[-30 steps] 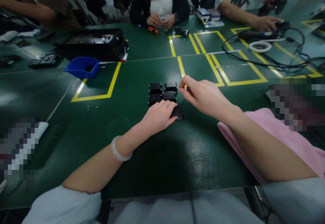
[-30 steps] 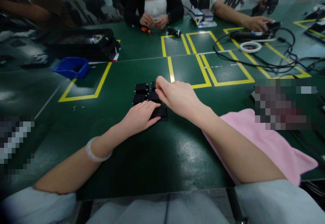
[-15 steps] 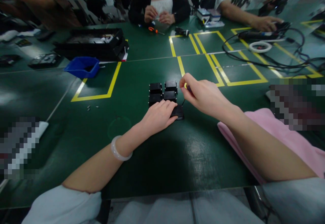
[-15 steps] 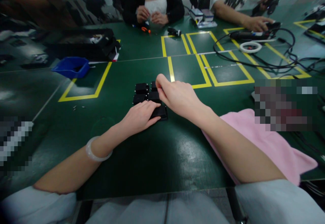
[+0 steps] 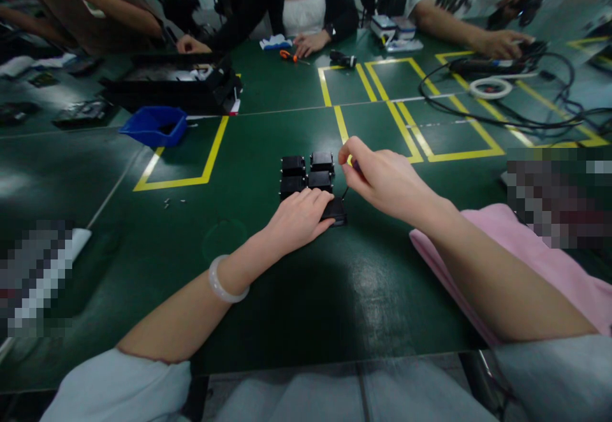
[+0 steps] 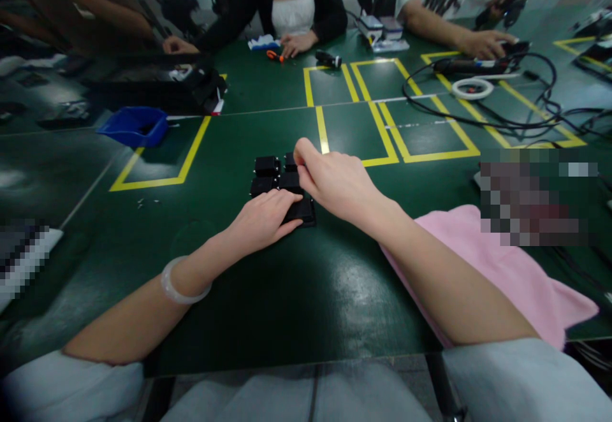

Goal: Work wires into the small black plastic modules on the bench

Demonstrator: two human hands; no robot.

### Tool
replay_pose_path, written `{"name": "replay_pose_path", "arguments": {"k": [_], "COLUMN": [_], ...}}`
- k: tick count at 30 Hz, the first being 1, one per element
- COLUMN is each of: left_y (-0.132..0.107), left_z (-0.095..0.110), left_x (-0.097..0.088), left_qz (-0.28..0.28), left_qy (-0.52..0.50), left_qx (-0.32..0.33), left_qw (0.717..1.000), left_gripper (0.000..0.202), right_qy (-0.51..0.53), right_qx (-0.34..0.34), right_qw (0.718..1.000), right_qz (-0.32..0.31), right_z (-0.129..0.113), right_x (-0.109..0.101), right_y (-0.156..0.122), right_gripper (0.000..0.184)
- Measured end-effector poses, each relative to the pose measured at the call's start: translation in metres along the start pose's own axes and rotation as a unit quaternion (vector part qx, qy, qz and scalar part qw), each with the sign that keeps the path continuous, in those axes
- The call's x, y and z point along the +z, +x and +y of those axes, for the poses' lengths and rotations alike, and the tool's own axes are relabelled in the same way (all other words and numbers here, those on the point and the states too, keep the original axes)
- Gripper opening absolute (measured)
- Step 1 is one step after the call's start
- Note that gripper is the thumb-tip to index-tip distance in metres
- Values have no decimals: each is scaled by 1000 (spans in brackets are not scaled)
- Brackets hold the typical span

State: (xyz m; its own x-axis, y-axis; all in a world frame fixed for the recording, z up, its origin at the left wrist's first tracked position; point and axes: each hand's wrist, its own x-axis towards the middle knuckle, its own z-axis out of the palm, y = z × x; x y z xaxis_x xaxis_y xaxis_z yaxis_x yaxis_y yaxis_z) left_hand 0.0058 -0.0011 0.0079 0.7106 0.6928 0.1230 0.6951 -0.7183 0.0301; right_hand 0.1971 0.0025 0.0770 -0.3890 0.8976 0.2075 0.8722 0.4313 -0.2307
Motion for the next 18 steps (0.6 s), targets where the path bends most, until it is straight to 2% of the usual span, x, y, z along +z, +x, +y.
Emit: {"name": "replay_pose_path", "arguments": {"k": [18], "left_y": [-1], "left_z": [-1], "left_x": [0], "left_qz": [1], "left_qy": [1], "left_qx": [3], "left_qw": [1000], "left_gripper": [37], "right_qy": [-13], "right_qx": [-3], "right_qw": [1000], "right_qz": [-2], "right_z": [0], "right_x": [-1], "right_y": [0], "right_gripper": [29]}}
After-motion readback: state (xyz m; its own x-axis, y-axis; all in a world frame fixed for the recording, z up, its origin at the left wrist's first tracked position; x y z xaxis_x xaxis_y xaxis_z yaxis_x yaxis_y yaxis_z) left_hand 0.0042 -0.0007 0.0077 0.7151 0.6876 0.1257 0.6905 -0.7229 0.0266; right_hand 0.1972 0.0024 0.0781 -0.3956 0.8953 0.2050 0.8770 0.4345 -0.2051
